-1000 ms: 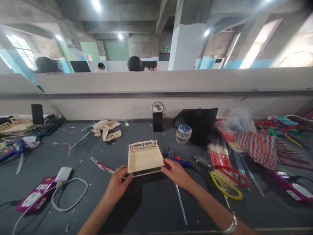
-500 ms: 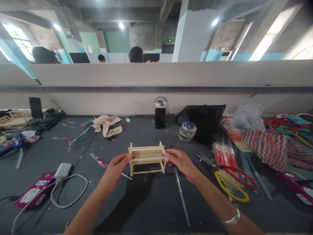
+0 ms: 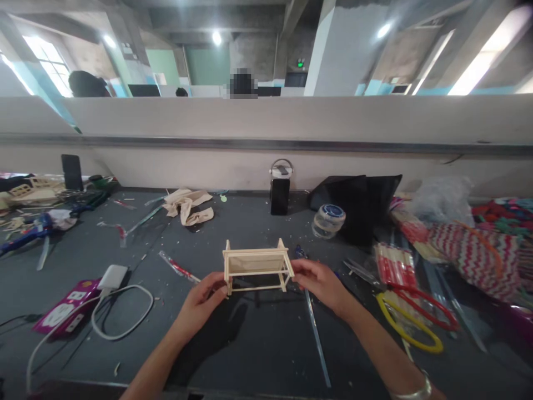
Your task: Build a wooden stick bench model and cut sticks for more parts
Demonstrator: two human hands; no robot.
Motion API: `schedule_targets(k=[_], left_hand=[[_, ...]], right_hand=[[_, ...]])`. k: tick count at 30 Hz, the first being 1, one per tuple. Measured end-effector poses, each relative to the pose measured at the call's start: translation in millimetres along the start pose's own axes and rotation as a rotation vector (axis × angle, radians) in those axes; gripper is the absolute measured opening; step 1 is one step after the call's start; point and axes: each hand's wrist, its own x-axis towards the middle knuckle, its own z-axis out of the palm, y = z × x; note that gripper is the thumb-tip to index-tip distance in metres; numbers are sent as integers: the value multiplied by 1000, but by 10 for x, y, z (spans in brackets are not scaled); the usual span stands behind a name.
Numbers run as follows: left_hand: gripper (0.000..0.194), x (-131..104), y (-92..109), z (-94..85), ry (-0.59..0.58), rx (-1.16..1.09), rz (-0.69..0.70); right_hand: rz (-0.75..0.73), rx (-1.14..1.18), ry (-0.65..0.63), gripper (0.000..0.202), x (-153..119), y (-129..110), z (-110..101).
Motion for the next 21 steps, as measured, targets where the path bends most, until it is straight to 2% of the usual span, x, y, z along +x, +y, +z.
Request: schedule_targets(k=[3,7,14,18,21], left_hand=[[23,23,-45,47,3,218,133],[18,48,-107,96,62,404,268],[16,55,-179,85,114,479,352],[15,52,-156,85,127,476,398],[15,53,-150,95,136,460,402]], right_hand=[[-72,-51,-55,27,6,54,-6],[-167,-130,-25,25,14,107,6],[-285,-293,-40,27,-28,82,53],[-297,-356,-19,16,-23,101,81],[-296,-355,-9,16,-6,132,93]])
